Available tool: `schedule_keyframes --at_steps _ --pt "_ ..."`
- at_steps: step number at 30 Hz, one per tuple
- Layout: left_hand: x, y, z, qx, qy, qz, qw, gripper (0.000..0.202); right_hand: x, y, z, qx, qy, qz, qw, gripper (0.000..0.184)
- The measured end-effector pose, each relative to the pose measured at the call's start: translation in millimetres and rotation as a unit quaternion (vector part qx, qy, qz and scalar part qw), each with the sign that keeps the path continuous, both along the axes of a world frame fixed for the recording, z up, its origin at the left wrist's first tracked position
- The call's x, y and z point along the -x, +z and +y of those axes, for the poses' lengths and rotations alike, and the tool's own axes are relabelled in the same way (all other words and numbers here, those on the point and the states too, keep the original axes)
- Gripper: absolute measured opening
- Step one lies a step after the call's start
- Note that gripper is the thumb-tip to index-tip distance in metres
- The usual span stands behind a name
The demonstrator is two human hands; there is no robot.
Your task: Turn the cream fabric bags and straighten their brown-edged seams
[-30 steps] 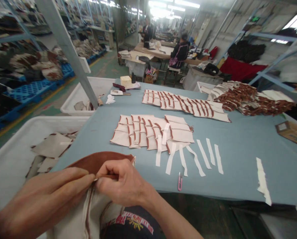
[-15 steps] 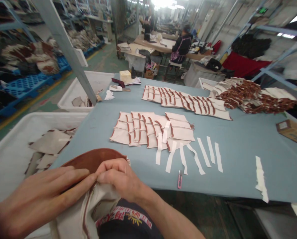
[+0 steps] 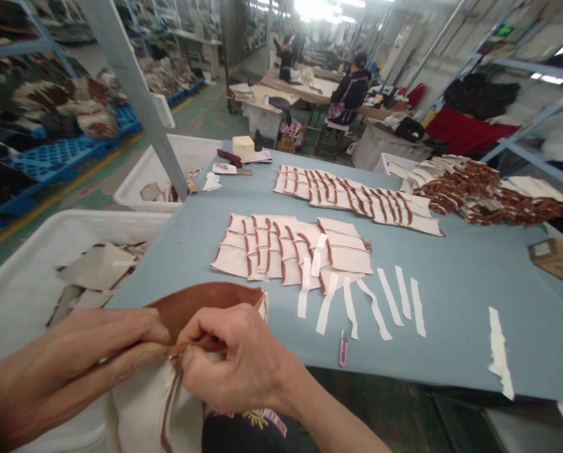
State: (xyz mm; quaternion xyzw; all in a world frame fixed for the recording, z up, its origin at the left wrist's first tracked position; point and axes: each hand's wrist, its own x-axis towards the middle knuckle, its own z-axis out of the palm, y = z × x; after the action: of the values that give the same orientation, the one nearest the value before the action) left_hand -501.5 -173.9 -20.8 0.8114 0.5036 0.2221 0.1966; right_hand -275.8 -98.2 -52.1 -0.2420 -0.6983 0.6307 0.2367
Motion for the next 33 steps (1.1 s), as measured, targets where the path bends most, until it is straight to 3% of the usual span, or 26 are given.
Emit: schedule_keyframes --at_steps 3,9,11,14,18,20,22,26,29,33 --pt "2.0 -1.4 9.5 -0.001 -0.052 -0.010 0.999 0.034 2.5 -0.4 -1.3 -0.053 -0.023 0.034 0.998 0.006" --pt "-12.1 -31.0 13.4 -0.203 -0.022 0.022 0.979 0.031 8.7 -8.6 -5.4 -0.047 -0.075 0.039 0.995 0.005" --pt "-13.4 -40.0 13.4 -0.219 -0.009 -0.003 0.976 0.029 8.8 -13.2 -5.6 -0.047 -0.075 0.034 0.995 0.006" --pt "-7.4 -36.7 13.8 -0.144 -0.017 -0.047 0.988 0.025 5.2 -15.7 -2.9 -0.108 -0.072 0.038 0.991 0.007" --pt "6.2 -6.5 15.1 0.054 -0.035 -0.031 0.997 0.013 -2.7 -7.5 2.6 -0.218 -0.068 0.034 0.973 0.010" --pt "8.4 7.2 18.3 0.114 -0.048 -0.020 0.992 0.017 -5.9 -1.8 4.6 -0.255 -0.066 0.022 0.964 0.011" --pt "5.0 14.5 23.8 0.125 -0.063 -0.023 0.990 0.030 -8.5 2.3 5.7 -0.278 -0.068 0.004 0.958 0.009" --pt "-10.1 12.9 36.9 0.099 -0.086 -0.056 0.990 0.039 -13.5 3.6 4.4 -0.293 -0.078 -0.011 0.953 0.009" --pt "-16.1 5.7 43.7 0.126 -0.104 -0.097 0.982 0.045 -18.7 2.7 2.7 -0.283 -0.081 -0.001 0.956 0.009" --pt "-15.9 -7.8 47.9 0.210 -0.108 -0.186 0.954 0.051 -25.5 7.4 5.9 -0.177 -0.041 -0.007 0.983 0.010"
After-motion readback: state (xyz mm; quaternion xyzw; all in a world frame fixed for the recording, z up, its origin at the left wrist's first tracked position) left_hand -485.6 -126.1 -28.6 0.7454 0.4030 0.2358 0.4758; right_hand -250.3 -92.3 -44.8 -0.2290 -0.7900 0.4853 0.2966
